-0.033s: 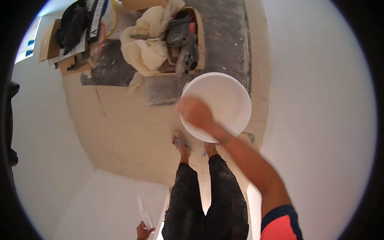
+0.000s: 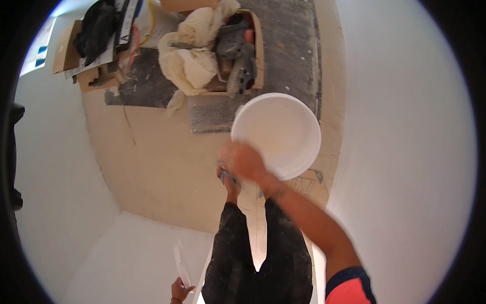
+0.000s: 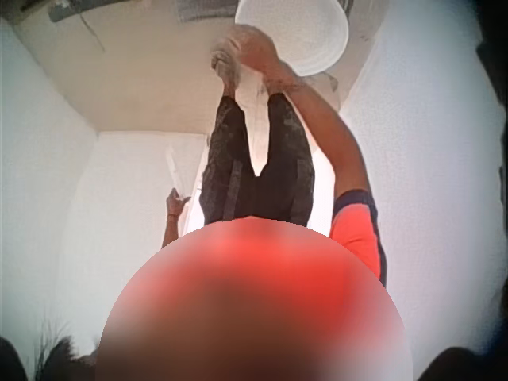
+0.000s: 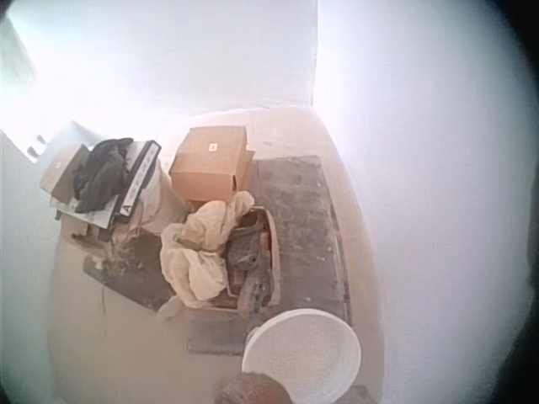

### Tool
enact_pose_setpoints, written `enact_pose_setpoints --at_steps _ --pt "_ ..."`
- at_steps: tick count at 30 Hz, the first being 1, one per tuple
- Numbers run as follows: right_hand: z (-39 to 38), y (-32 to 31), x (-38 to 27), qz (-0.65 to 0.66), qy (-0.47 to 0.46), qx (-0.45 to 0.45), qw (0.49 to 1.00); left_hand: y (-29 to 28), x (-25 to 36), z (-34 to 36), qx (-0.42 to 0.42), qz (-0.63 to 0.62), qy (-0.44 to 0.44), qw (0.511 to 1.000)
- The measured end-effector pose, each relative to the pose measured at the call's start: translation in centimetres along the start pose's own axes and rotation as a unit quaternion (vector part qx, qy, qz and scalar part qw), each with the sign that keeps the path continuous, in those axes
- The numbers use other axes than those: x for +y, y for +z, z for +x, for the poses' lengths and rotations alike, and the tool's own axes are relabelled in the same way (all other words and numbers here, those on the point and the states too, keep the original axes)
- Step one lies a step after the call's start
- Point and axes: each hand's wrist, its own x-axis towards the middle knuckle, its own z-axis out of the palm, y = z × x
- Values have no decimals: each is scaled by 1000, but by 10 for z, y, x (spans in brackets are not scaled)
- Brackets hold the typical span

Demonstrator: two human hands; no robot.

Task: The person opens paint buckets, retrieves a stir stick, and stirs white paint in a bucket. They then pour some paint into a second bucket and continue stirring. The person also briefly handles a bag hanging on the wall.

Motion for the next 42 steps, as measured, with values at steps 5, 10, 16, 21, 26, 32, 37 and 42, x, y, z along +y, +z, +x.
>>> enact_pose_setpoints --at_steps 5,10,16,21,26,32,37,42 --pt "-69 153 -78 419 424 -32 802 -47 -30 62 -34 38 13 999" --pt "-60 235 -27 633 614 207 423 -117 -56 138 -60 70 47 995" --pt "-54 288 122 611 525 513 296 -169 -68 201 -21 -28 20 999" --pt "-66 294 149 639 473 527 300 -183 -74 224 9 -96 -19 995" --pt "-68 275 75 682 430 531 261 -182 -79 226 -33 -37 8 999" --pt "-74 231 -34 678 362 573 286 -176 -69 221 -44 -66 69 994" --pt "-52 121 -97 646 333 646 234 -182 -59 222 -31 -55 130 990" --pt "-15 31 -77 725 101 650 201 -194 -61 219 -16 -23 117 993"
